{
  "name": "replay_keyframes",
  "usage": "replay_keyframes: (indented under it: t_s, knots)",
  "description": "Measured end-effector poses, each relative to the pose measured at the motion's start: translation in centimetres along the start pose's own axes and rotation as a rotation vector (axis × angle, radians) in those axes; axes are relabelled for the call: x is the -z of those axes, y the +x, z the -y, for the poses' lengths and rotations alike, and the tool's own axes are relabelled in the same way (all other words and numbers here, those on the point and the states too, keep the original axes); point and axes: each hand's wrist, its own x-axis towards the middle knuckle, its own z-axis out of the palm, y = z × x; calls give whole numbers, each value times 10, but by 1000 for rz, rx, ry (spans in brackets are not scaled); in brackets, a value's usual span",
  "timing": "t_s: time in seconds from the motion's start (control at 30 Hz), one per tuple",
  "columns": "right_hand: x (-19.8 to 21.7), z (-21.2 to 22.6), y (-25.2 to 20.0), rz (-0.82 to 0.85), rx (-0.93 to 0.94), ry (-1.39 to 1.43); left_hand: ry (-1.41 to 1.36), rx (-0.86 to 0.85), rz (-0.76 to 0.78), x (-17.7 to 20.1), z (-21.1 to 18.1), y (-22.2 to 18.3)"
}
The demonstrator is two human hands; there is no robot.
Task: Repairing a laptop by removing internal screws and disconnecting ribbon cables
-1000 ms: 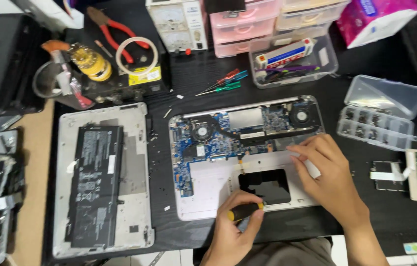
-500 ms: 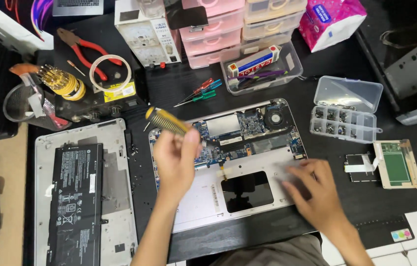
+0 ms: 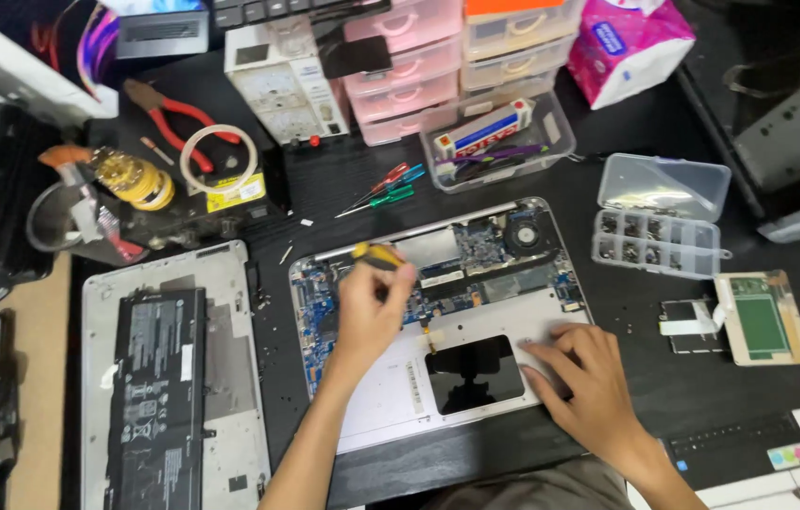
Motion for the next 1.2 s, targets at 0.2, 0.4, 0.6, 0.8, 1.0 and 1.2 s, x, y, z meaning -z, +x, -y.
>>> replay_keyframes:
  t_s: [0.2, 0.4, 0.6, 0.8, 1.0, 1.2]
  knots:
    - [8, 4, 7, -26, 40, 17, -370, 148, 102, -36, -40, 21]
    - [12, 6, 8, 7, 38, 9, -193, 121, 341, -115, -79, 59]
    - [17, 2, 8, 9, 61, 58, -114, 124, 445, -139, -36, 51]
    - [17, -1, 11, 29, 54, 56, -87, 59, 336, -139, -22, 43]
    - [19, -1, 13, 30, 57, 56, -210, 131, 399, -135, -39, 52]
    - [20, 2, 15, 41, 43, 41, -15, -38, 326, -142, -21, 43]
